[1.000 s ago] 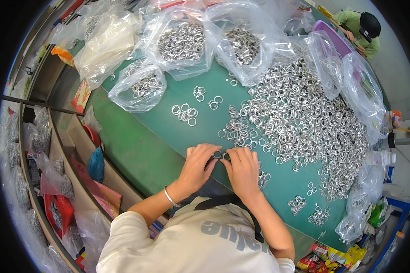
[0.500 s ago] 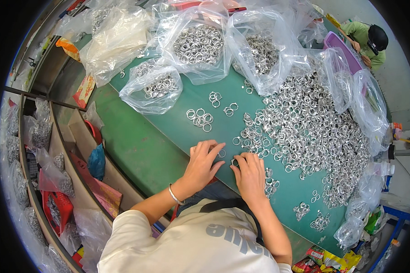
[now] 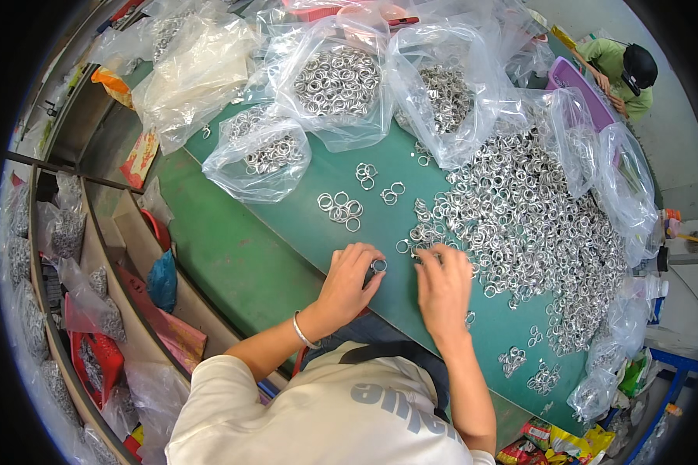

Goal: The person sorts through a pile of metal rings on a green work surface by hand, picking up individual rings and moving them to different groups.

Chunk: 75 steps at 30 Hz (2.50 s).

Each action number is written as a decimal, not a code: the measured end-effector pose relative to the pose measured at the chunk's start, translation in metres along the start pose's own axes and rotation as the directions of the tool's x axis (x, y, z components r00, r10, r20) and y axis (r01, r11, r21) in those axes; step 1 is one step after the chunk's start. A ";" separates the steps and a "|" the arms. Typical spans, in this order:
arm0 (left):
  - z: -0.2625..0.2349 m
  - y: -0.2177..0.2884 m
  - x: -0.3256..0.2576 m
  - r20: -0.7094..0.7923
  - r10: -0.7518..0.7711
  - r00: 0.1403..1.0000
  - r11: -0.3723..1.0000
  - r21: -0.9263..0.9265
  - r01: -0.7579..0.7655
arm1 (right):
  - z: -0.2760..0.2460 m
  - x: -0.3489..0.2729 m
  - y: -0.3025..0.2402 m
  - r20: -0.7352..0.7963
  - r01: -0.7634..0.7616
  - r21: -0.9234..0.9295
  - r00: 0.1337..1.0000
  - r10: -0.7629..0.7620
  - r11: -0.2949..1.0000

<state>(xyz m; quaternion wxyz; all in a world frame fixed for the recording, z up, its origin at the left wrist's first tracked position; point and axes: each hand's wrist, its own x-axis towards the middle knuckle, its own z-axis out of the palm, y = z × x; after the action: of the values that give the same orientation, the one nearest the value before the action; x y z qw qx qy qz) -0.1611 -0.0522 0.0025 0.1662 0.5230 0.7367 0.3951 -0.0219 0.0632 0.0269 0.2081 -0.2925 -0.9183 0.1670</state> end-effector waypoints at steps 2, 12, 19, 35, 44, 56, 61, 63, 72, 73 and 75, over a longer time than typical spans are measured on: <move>0.000 0.002 0.000 -0.005 -0.003 1.000 1.000 -0.006 0.003 | 0.013 0.011 -0.003 0.032 0.070 -0.055 0.997 -0.068 0.996; 0.000 0.005 -0.002 -0.029 -0.020 0.999 0.949 -0.315 0.010 | -0.007 -0.005 0.005 0.221 -0.472 0.521 0.880 0.421 0.711; 0.021 0.004 -0.004 0.390 -0.235 0.890 0.395 -0.799 0.454 | -0.012 0.002 -0.012 0.311 -0.402 0.526 0.911 0.271 0.750; 0.011 0.003 0.010 0.543 -0.294 0.787 -0.031 -0.828 0.560 | -0.012 0.019 0.037 -0.095 -0.331 0.348 0.918 0.384 0.877; 0.010 0.008 0.012 0.491 -0.299 0.818 0.261 -0.783 0.565 | -0.041 0.012 0.053 -0.281 -0.383 0.256 0.849 0.448 0.888; 0.015 0.017 0.018 0.235 -0.242 0.941 0.812 -0.482 0.329 | -0.039 -0.002 0.054 -0.350 -0.239 -0.194 0.923 0.161 0.951; 0.022 0.023 0.019 0.125 -0.127 0.984 0.904 -0.394 0.167 | -0.013 0.009 0.037 -0.042 -0.170 -0.195 0.985 0.165 0.966; 0.024 0.024 0.020 0.068 -0.082 0.994 0.952 -0.290 0.099 | -0.010 0.007 0.040 -0.045 -0.184 -0.259 0.983 0.179 0.948; 0.032 0.021 0.035 0.002 0.027 1.000 0.998 0.059 -0.027 | -0.017 -0.001 0.034 0.065 -0.140 -0.185 0.986 0.154 0.973; 0.034 0.021 0.036 0.005 0.034 0.999 0.997 0.070 -0.034 | -0.019 -0.001 0.035 0.079 -0.153 -0.228 0.981 0.175 0.962; 0.036 0.020 0.038 0.007 0.041 0.999 0.996 0.083 -0.042 | -0.024 -0.003 0.039 -0.007 -0.193 -0.195 0.981 0.196 0.962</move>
<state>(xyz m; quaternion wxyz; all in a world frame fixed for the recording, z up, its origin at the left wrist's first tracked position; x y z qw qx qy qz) -0.1393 -0.0006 0.0010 0.1381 0.5456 0.7410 0.3662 0.0099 0.0958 0.0295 0.1556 -0.3991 -0.8983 0.0977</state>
